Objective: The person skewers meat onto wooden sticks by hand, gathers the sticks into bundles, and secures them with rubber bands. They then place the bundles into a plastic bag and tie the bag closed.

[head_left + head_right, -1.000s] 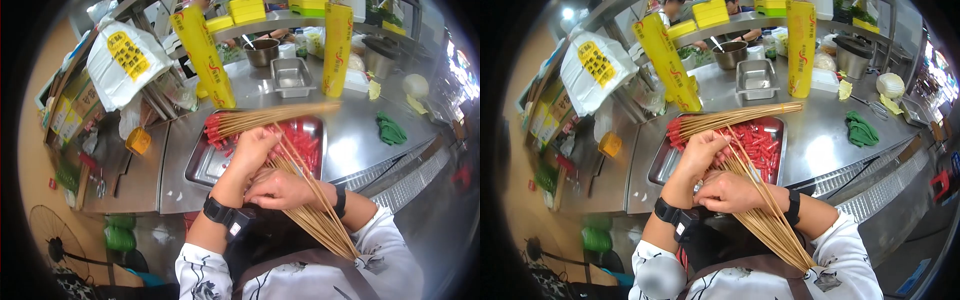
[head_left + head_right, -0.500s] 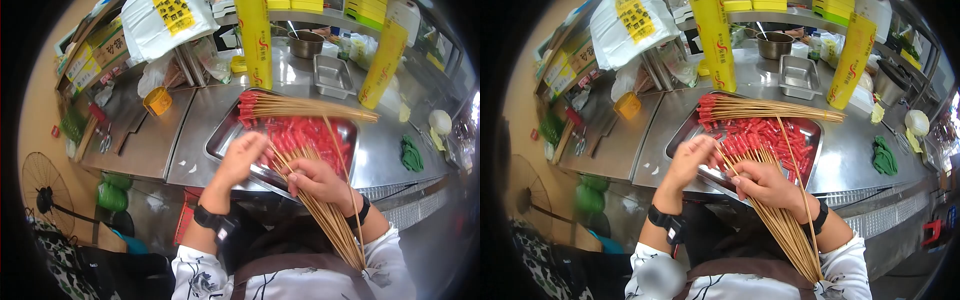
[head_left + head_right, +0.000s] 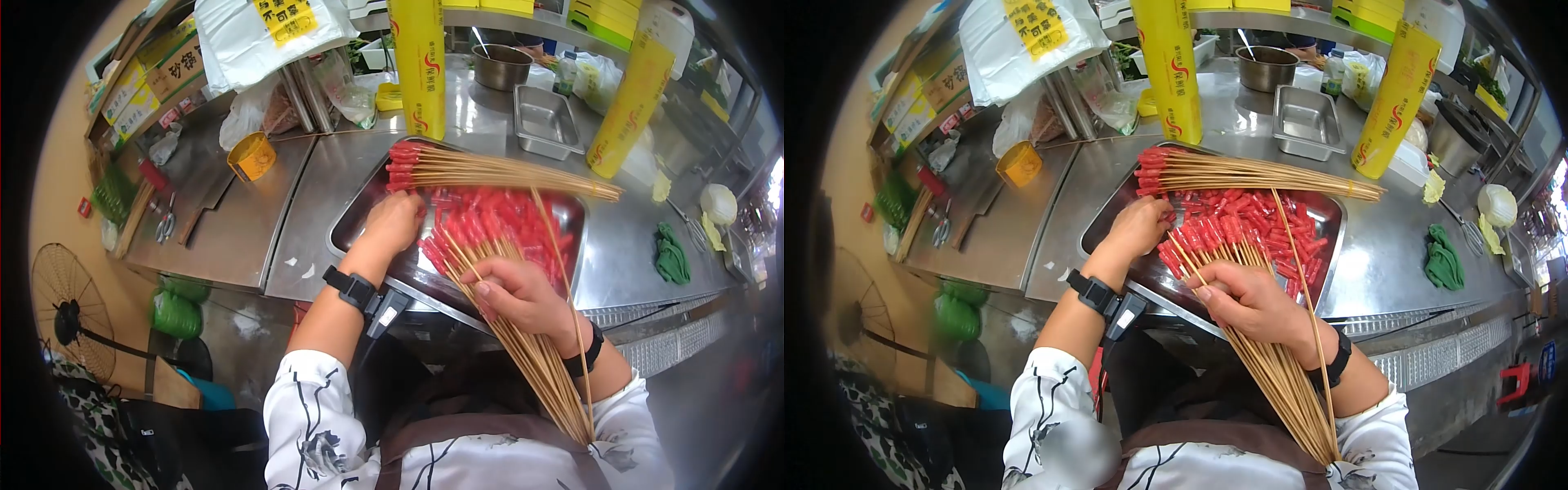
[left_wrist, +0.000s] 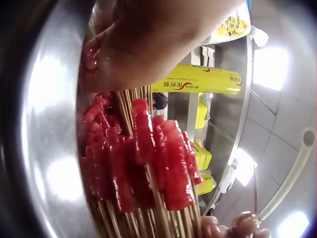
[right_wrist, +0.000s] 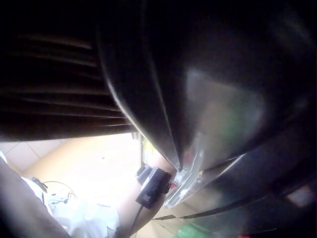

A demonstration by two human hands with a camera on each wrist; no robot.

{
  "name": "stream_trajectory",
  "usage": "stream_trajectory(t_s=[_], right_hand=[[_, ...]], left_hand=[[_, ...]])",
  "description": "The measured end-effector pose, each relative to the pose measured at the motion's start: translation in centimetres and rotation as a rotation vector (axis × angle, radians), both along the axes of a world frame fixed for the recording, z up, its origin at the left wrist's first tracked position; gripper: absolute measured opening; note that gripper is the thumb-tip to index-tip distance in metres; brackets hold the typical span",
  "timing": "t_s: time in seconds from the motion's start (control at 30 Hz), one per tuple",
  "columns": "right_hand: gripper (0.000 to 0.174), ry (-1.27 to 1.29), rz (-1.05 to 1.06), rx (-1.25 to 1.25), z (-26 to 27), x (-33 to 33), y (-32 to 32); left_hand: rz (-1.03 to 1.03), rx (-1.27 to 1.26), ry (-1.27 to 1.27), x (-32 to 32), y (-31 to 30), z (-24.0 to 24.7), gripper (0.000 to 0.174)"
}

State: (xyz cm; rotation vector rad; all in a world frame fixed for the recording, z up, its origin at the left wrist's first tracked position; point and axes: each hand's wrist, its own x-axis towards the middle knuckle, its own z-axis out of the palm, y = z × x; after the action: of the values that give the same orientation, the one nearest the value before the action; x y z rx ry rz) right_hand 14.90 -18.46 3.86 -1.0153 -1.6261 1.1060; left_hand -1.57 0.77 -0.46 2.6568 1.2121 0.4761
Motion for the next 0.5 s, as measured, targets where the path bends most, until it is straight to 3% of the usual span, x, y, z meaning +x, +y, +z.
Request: stream_trajectory(t_s=[0.13,0.23,0.33,0.5], right_hand=[[0.023,0.008,-0.002,0.006,0.2,0.0,0.0],[0.026,0.030,-0.015,0.044,0.2,-0.2,0.0],[0.028,0.002,-0.005,0.021,0.2,-0.1,0.1],[0.029,-0.055,0.000,0.031,0.6,-0.1,0.0]], left_hand=[[0.036,-0.088,-0.148,-0.5,-0.2,0.2,0.030],[0.060,-0.645,-0.663,-1.9,-0.2,0.5,0.029],[0.024,-0.974,-1.132,-3.2,-1.7,1.0,0.029],[0.003,-1.112,-1.412,-4.0,-3.6,1.8,0.027]])
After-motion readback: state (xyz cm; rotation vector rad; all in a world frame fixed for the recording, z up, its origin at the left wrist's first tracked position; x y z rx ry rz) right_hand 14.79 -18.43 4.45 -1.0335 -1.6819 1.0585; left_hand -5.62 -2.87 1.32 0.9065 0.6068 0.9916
